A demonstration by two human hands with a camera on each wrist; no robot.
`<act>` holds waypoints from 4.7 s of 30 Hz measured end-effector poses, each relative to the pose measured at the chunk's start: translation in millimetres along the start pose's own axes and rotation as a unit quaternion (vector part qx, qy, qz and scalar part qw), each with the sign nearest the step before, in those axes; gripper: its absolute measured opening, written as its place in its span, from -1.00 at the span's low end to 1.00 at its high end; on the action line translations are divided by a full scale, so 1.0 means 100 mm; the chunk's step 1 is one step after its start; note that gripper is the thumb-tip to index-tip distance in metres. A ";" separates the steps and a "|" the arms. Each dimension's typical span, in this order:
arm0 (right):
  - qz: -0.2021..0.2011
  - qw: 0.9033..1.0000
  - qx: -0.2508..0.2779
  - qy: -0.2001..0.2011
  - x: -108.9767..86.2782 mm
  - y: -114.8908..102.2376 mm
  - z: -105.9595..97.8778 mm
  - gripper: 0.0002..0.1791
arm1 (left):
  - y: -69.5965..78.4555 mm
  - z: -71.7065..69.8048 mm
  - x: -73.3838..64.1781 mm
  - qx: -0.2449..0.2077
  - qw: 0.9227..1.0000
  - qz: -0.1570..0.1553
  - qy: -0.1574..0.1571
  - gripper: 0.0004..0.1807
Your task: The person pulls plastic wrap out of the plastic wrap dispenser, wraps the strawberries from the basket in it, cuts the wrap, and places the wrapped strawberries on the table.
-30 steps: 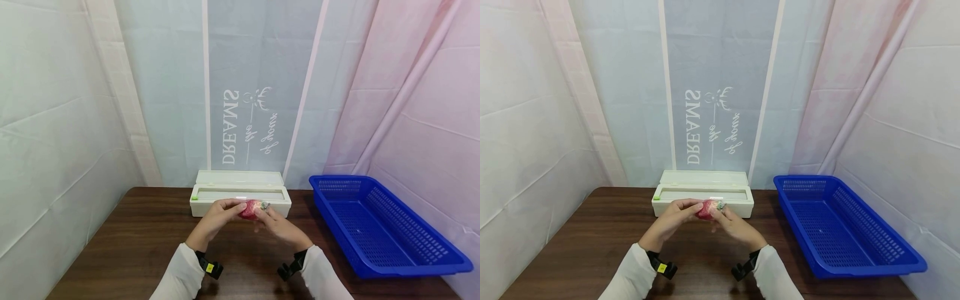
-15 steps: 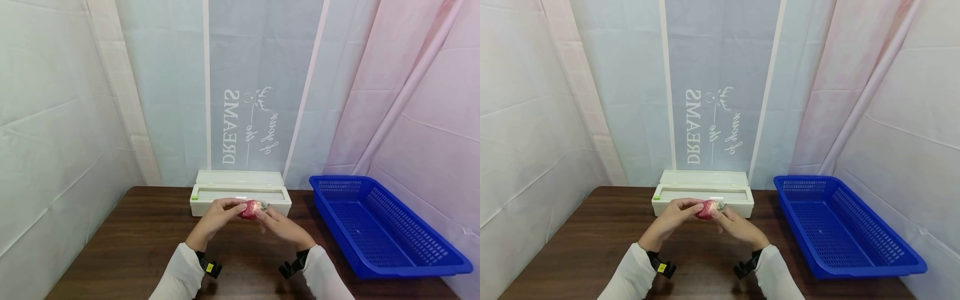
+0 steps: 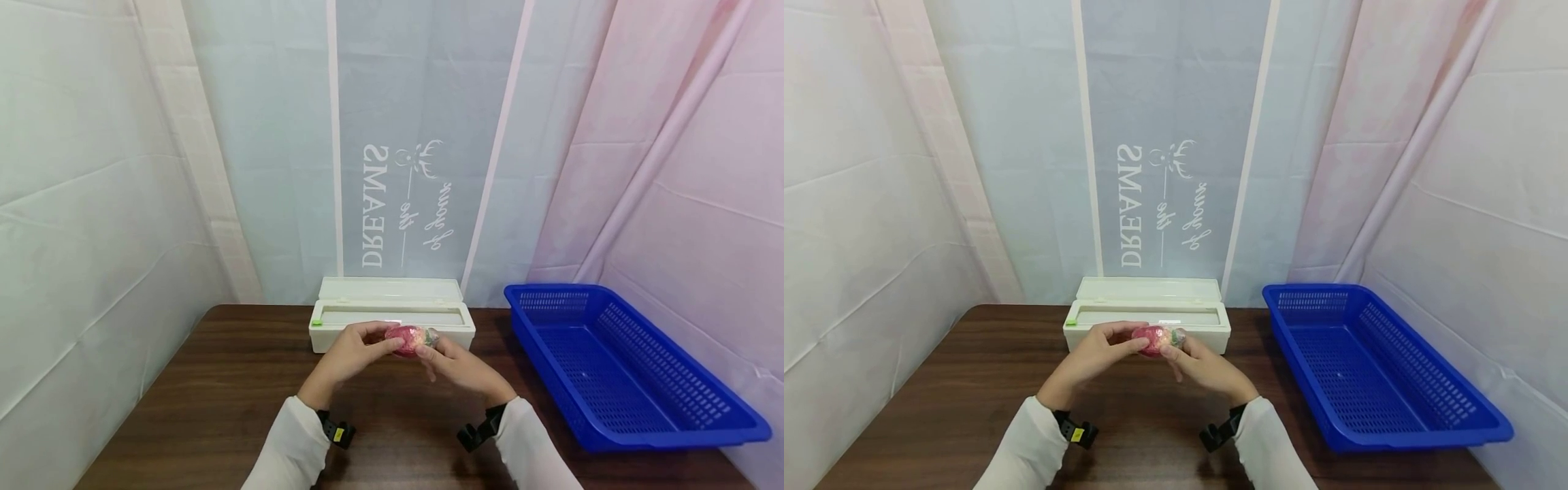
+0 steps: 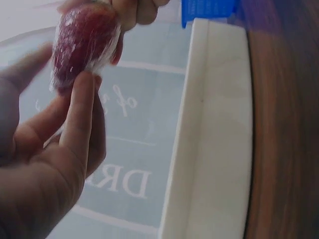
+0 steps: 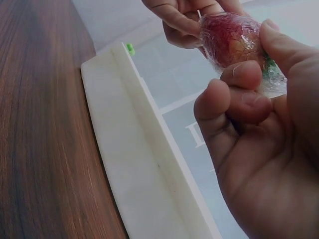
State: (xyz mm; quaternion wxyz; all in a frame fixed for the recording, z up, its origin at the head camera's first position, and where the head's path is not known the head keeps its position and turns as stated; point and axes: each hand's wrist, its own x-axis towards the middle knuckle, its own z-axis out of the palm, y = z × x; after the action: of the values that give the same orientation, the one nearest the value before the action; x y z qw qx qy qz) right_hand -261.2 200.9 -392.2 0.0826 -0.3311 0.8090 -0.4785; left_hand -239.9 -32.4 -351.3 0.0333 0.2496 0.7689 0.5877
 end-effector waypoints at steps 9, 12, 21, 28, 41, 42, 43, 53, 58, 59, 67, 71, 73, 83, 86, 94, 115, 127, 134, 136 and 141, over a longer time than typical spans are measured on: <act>-0.006 1.000 0.024 0.017 -0.01 0.01 0.01 -0.81 | 0.06 0.00 -0.05 0.041 0.999 0.019 -0.014 -0.44; -0.015 0.999 0.039 0.020 0.00 0.00 0.01 -0.85 | 0.06 0.00 -0.05 0.049 0.999 0.013 0.001 -0.47; -0.009 0.999 0.002 0.038 -0.02 -0.19 0.02 -0.85 | 0.06 -0.03 -0.03 0.063 0.998 0.015 0.022 -0.54; 0.004 0.995 0.080 0.054 0.02 -0.08 0.02 -0.55 | 0.04 -0.04 -0.04 0.068 0.997 0.014 0.024 -0.54; -0.039 0.985 0.166 0.007 0.01 -0.05 0.03 -0.55 | -0.37 -0.03 0.11 0.045 0.999 0.021 -0.019 -0.47; -0.038 0.987 0.158 0.007 0.01 -0.05 0.03 -0.55 | -0.38 -0.04 0.11 0.049 0.998 0.026 -0.028 -0.47; -0.034 0.988 0.153 0.007 0.01 -0.05 0.03 -0.55 | -0.38 -0.04 0.11 0.054 0.997 0.030 -0.036 -0.48; -0.010 0.996 0.093 0.016 0.00 -0.20 0.05 -0.51 | -0.32 -0.11 0.04 0.071 0.994 0.018 -0.085 -0.65; -0.030 0.996 0.076 0.031 -0.02 -0.36 0.05 -0.49 | -0.13 -0.11 -0.01 0.048 0.995 0.019 -0.080 -0.62; -0.031 0.996 0.072 0.033 -0.02 -0.37 0.04 -0.48 | -0.11 -0.11 -0.01 0.042 0.996 0.016 -0.080 -0.60; -0.017 0.997 0.060 0.049 0.01 -0.17 0.06 -0.47 | -0.26 -0.09 0.04 -0.014 0.996 0.011 -0.087 -0.67; -0.010 0.997 0.048 0.059 0.03 -0.09 0.06 -0.49 | -0.40 -0.07 0.09 -0.023 0.997 0.002 -0.075 -0.67; -0.009 0.997 0.048 0.062 0.03 -0.09 0.04 -0.48 | -0.43 -0.05 0.10 -0.032 0.997 -0.009 -0.063 -0.61; -0.015 0.998 0.033 0.054 0.00 -0.24 0.01 -0.32 | -0.40 0.00 0.10 -0.072 0.996 -0.029 -0.040 -0.32; -0.022 0.997 0.024 0.067 0.00 -0.21 0.01 -0.36 | -0.40 -0.01 0.11 -0.067 0.997 -0.026 -0.036 -0.31; -0.024 0.997 -0.008 0.072 -0.04 -0.41 0.02 -0.41 | -0.40 0.00 0.11 -0.054 0.998 -0.028 -0.032 -0.36; -0.031 0.996 -0.071 0.036 0.03 0.09 0.03 -0.48 | -0.55 0.01 0.13 0.131 0.989 0.033 -0.059 -0.51; -0.037 0.995 -0.091 0.019 0.03 0.21 0.07 -0.41 | -0.72 -0.01 0.14 0.175 0.981 0.048 -0.072 -0.48; -0.019 0.993 -0.119 -0.011 0.05 0.29 0.16 -0.43 | -0.78 0.01 0.11 0.207 0.973 0.009 -0.100 -0.47; -0.014 0.991 -0.134 -0.015 0.04 0.31 0.19 -0.43 | -0.79 0.02 0.10 0.225 0.969 -0.002 -0.106 -0.48; 0.011 0.986 -0.165 -0.022 0.03 0.35 0.24 -0.43 | -0.81 0.03 0.08 0.255 0.959 -0.022 -0.119 -0.53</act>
State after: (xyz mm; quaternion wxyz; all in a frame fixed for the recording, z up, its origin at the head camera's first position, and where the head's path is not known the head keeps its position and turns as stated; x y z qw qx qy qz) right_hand -269.0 192.8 -433.8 0.0498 -0.3420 0.8785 -0.3300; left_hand -273.9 -41.6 -424.8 0.0730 0.3010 0.8889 0.3376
